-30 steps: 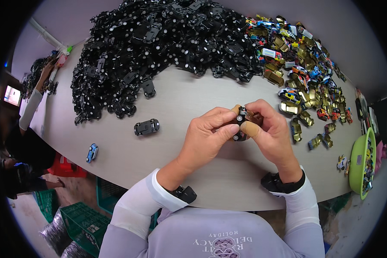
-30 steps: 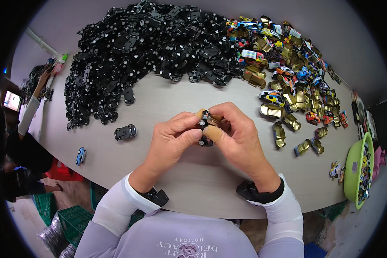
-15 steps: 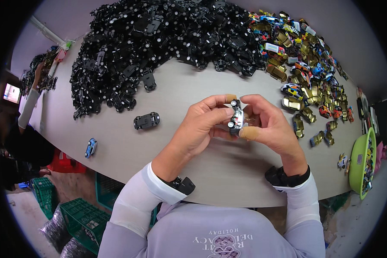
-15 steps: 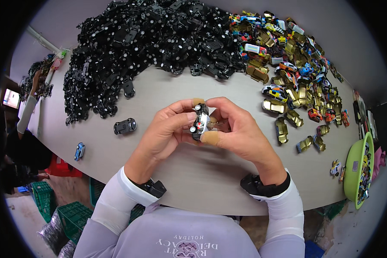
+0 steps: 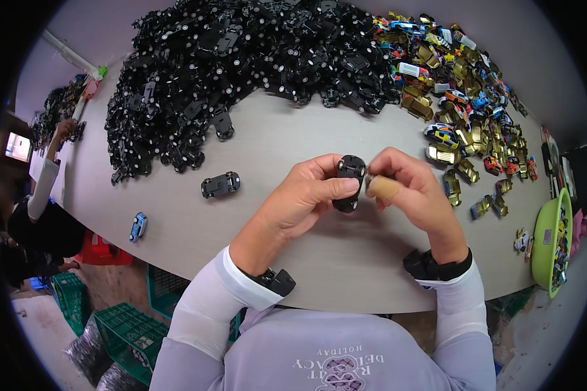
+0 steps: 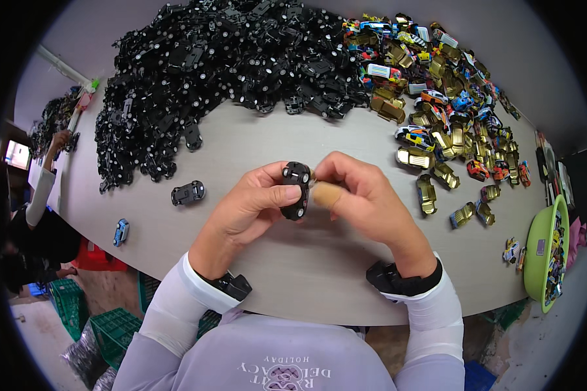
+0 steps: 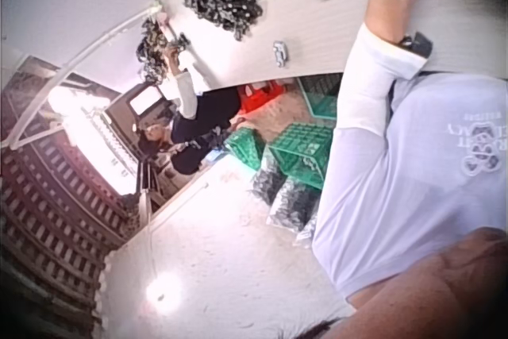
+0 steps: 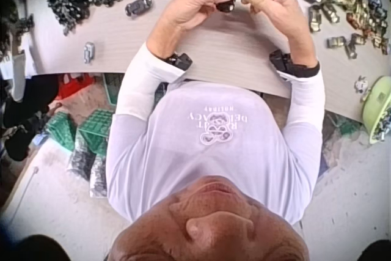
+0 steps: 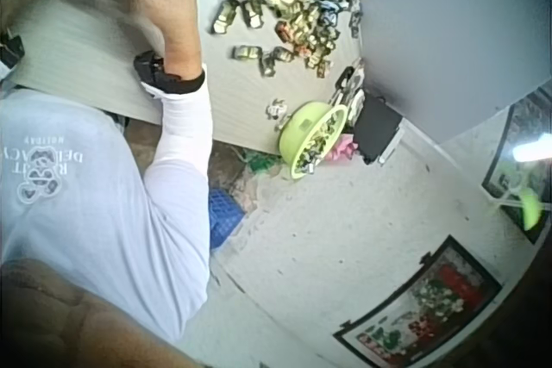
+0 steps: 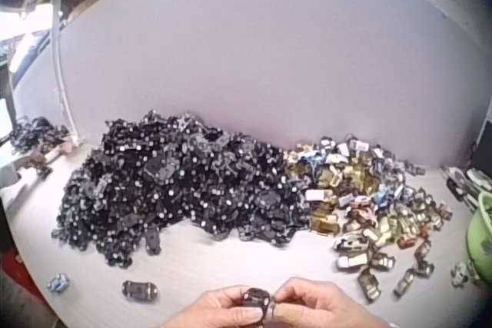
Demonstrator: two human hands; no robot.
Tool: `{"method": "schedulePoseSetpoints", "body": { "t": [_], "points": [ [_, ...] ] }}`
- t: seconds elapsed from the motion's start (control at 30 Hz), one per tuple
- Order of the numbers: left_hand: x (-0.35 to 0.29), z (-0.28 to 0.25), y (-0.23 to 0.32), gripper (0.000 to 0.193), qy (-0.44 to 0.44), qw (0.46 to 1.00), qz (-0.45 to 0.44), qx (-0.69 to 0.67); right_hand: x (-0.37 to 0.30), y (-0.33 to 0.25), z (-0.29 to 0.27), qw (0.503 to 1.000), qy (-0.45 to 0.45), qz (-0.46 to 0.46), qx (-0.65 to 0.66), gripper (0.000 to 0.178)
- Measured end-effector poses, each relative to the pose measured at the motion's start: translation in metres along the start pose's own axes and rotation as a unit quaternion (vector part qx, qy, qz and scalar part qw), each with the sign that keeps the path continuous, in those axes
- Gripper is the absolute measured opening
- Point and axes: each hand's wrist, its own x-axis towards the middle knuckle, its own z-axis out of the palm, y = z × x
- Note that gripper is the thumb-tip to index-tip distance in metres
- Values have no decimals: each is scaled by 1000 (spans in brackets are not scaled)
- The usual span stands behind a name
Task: Sorting and assembling small toy car components at a factory workbench.
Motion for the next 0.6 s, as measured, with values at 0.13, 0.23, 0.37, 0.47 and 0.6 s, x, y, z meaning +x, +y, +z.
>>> {"method": "schedulePoseSetpoints", "body": {
  "t": [0.13,0.23,0.37,0.47,0.6],
  "points": [
    [2,2,-2,28,15,996,37,75,-1,2,-12,999,13,-47,19,11],
    [1,6,-2,23,15,994,25,109,-2,1,-11,998,-2,-50,40,9],
    [-3,10,-1,22,-10,995,-8,104,-3,-3,-8,1000,-13,-17,2,7],
    [-2,12,-1,20,-1,988,-13,151,-6,-5,-9,999,-3,38,-32,6],
    [-4,11,-7,15,29,971,10,238,-3,-4,-3,993,16,51,-100,6]
  ]
}}
